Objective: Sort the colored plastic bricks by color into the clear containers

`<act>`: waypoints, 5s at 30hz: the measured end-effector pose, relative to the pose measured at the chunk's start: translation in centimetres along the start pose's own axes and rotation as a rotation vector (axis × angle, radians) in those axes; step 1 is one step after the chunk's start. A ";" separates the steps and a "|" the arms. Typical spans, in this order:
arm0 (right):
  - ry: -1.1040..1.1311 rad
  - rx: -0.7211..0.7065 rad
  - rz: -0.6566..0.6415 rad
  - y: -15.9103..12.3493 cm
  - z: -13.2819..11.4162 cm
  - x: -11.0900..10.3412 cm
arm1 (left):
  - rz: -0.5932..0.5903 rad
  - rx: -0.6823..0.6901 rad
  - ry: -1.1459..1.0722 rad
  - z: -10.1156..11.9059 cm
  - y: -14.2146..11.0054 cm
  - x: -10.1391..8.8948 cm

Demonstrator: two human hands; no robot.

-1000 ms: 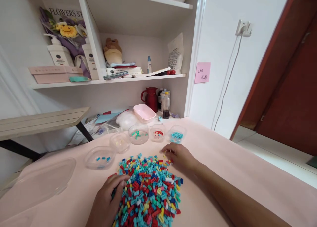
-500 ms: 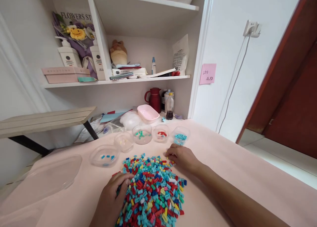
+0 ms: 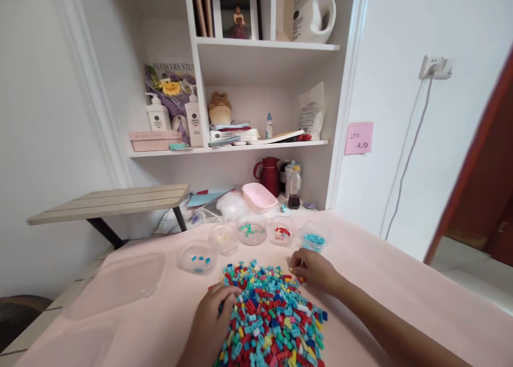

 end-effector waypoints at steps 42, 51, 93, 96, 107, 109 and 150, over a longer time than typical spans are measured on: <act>0.787 0.100 0.140 -0.8 0.6 -2.8 | -0.015 -0.007 0.102 -0.9 0.5 0.0; 0.400 -0.053 0.066 -1.1 0.0 -1.1 | 0.001 0.012 0.129 -0.3 0.5 -0.2; 0.452 -0.041 0.081 -0.5 -0.9 1.6 | 0.002 0.008 0.098 0.4 0.2 -0.2; 0.688 0.066 0.010 -0.5 -0.4 1.7 | 0.000 0.014 0.106 0.1 0.2 -0.1; 0.818 0.129 -0.044 -0.7 -0.1 1.2 | 0.015 0.001 0.111 0.1 0.2 -0.1; 0.797 0.113 -0.032 -0.7 -0.3 1.0 | 0.015 -0.007 0.100 0.2 0.2 -0.1; 0.365 -0.402 -0.357 0.2 -7.9 2.8 | -0.059 -0.269 0.210 -2.6 1.3 0.0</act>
Point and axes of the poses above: each hand's wrist, its own y-axis towards the middle knuckle, its own x-axis out of the palm, z = x × y, the point moved 5 cm from there along y, towards the middle knuckle, and after that the axes turned 4 degrees about x, right-handed, at the moved point
